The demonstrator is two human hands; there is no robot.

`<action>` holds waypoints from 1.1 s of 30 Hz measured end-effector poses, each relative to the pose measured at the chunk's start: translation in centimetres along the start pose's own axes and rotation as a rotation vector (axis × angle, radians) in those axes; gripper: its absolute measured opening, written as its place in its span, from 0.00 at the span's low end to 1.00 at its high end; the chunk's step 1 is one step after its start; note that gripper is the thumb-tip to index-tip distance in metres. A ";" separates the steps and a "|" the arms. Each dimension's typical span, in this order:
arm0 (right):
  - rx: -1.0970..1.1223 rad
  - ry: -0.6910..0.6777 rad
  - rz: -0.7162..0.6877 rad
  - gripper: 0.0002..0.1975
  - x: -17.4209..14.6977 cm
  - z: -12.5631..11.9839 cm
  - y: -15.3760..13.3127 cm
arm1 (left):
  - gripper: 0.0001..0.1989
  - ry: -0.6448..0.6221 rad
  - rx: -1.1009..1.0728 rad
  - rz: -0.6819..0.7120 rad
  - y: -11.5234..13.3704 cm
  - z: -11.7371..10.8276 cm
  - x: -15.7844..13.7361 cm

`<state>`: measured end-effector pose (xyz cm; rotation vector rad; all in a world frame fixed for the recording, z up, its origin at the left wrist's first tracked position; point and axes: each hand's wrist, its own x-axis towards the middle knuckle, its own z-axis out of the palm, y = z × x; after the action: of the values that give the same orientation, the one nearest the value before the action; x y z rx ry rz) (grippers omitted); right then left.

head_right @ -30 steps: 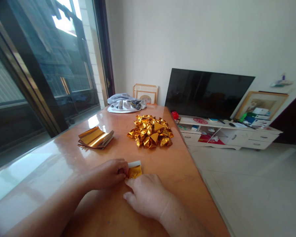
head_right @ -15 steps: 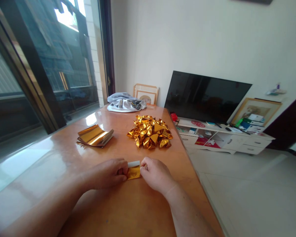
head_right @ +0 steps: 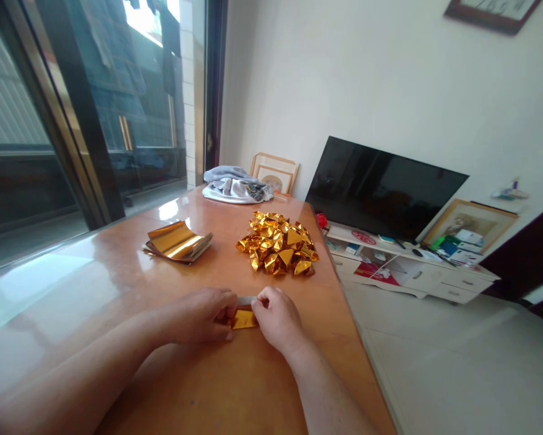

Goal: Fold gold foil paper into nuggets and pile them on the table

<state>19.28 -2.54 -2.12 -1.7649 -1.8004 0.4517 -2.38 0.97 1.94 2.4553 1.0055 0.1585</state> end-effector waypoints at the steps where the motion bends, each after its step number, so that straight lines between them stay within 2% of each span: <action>1: 0.037 -0.009 0.006 0.10 0.0 0.1 0.1 | 0.14 0.004 0.007 -0.004 0.0 0.0 0.0; 10: 0.384 -0.109 0.184 0.09 -0.4 -0.4 -0.9 | 0.17 0.077 0.018 0.080 -0.3 0.3 0.3; 16: 0.355 -0.164 0.188 0.10 -0.5 -0.6 -0.9 | 0.09 0.084 0.048 0.120 -0.1 0.5 0.3; 19: 0.259 -0.137 0.143 0.09 -0.4 -1.0 -0.4 | 0.07 0.078 0.086 0.137 -0.1 0.6 0.3; 22: 0.129 -0.065 0.025 0.05 -0.6 -1.9 -0.5 | 0.07 0.071 0.100 0.122 0.0 0.5 0.2; 24: 0.073 -0.128 -0.066 0.07 -1.0 -2.8 -0.9 | 0.06 0.067 0.100 0.120 0.1 0.4 0.1; 27: -0.037 -0.300 -0.194 0.10 -1.8 -3.9 -1.8 | 0.05 0.070 0.094 0.129 0.2 0.2 0.0; 33: -0.053 -0.358 -0.187 0.05 -1.8 -3.8 -1.8 | 0.04 0.075 0.070 0.142 -0.2 0.2 -0.1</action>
<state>20.10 -5.03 1.68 -1.6057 -2.2188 0.6825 -2.50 0.99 1.61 2.6025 0.8816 0.2686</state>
